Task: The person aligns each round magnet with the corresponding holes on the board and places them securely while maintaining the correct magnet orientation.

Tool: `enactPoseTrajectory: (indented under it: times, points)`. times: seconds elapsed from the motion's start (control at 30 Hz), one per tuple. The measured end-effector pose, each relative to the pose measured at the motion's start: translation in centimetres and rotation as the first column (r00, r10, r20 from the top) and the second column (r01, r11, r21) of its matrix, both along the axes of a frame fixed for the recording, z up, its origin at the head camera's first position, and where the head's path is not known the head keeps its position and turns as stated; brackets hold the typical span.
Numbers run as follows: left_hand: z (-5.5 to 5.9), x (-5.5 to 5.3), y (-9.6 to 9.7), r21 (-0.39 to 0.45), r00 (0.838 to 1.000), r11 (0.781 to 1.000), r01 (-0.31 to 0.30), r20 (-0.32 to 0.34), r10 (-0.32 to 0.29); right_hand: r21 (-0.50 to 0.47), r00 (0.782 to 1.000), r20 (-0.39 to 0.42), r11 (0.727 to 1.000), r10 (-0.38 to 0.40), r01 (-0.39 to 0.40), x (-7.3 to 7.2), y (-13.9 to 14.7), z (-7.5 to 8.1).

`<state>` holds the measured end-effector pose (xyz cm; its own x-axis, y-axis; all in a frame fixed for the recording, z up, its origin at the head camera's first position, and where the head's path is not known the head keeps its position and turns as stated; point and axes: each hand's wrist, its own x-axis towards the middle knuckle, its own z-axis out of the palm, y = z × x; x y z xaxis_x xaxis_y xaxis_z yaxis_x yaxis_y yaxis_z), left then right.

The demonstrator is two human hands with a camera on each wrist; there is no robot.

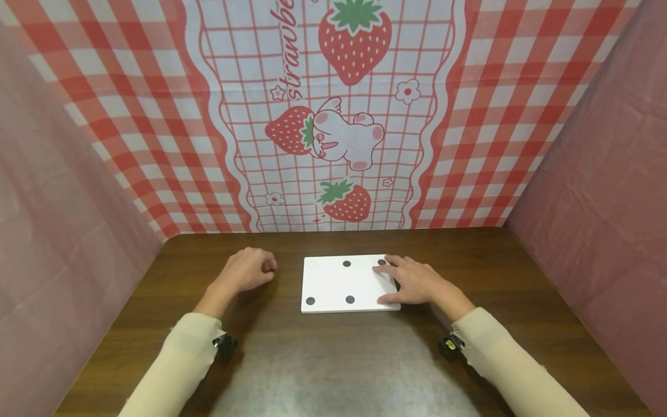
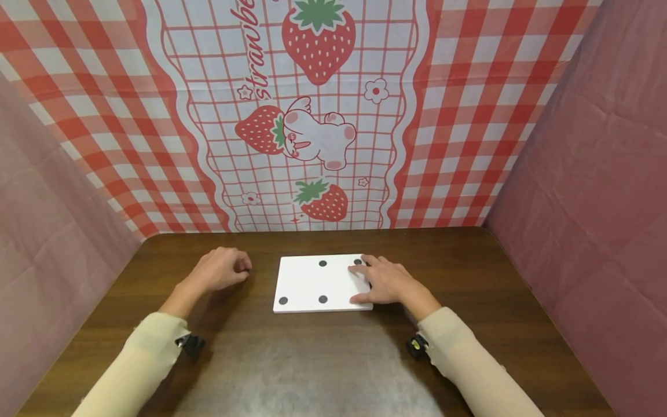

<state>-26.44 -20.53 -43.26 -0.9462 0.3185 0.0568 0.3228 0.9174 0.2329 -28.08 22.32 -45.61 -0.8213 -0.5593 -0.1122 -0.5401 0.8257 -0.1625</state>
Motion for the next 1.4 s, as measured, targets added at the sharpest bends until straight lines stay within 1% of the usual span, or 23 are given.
enactPoseTrajectory:
  times: [0.03, 0.07, 0.17, 0.27, 0.3, 0.43, 0.57, 0.97, 1.23, 1.4]
  points:
    - [0.1, 0.0, 0.1, 0.004, 1.000, 1.000, 0.006, -0.002, -0.006, 0.000, 1.000, 0.000, 1.000, 0.000, 0.000, 0.0, 0.0, 0.0]
    - [-0.6, -0.7, -0.3, 0.018, 0.999, 0.999, 0.030, -0.026, -0.029, 0.000, 1.000, -0.001, 1.000, 0.001, -0.001, 0.0, 0.0, 0.0]
    - [-0.4, -0.9, 0.0, 0.014, 0.999, 0.999, 0.041, -0.025, -0.041, -0.003, 1.000, -0.001, 1.000, 0.002, -0.002, 0.0, 0.0, 0.0]
    - [-0.5, -1.1, 0.5, 0.007, 0.999, 0.999, 0.032, -0.011, -0.032, -0.005, 1.000, -0.002, 1.000, 0.003, -0.003, 0.0, 0.0, 0.0]
    - [0.3, -0.6, 1.1, -0.008, 1.000, 1.000, 0.011, 0.012, -0.011, -0.005, 1.000, -0.002, 1.000, 0.003, -0.003, 0.0, 0.0, 0.0]
    - [0.3, -0.9, 1.7, -0.023, 1.000, 1.000, -0.002, 0.013, 0.002, -0.001, 1.000, -0.003, 1.000, 0.001, -0.001, -0.1, 0.0, -0.1]
    - [0.5, -1.0, 2.3, -0.024, 1.000, 1.000, -0.007, 0.006, 0.007, -0.001, 1.000, -0.002, 1.000, 0.001, -0.001, -0.1, 0.0, -0.1]
    - [0.9, -1.6, 3.7, -0.016, 0.999, 0.999, 0.032, -0.007, -0.032, -0.001, 1.000, 0.000, 1.000, -0.002, 0.002, 0.0, 0.0, -0.1]
    - [0.9, -2.1, 4.8, -0.001, 0.999, 0.999, 0.034, 0.007, -0.034, -0.002, 1.000, -0.009, 1.000, 0.002, -0.002, 0.0, 0.1, 0.1]
    - [0.9, -2.3, 5.6, -0.012, 0.999, 0.999, 0.035, 0.026, -0.035, -0.002, 1.000, -0.006, 1.000, 0.003, -0.003, 0.0, 0.0, 0.0]
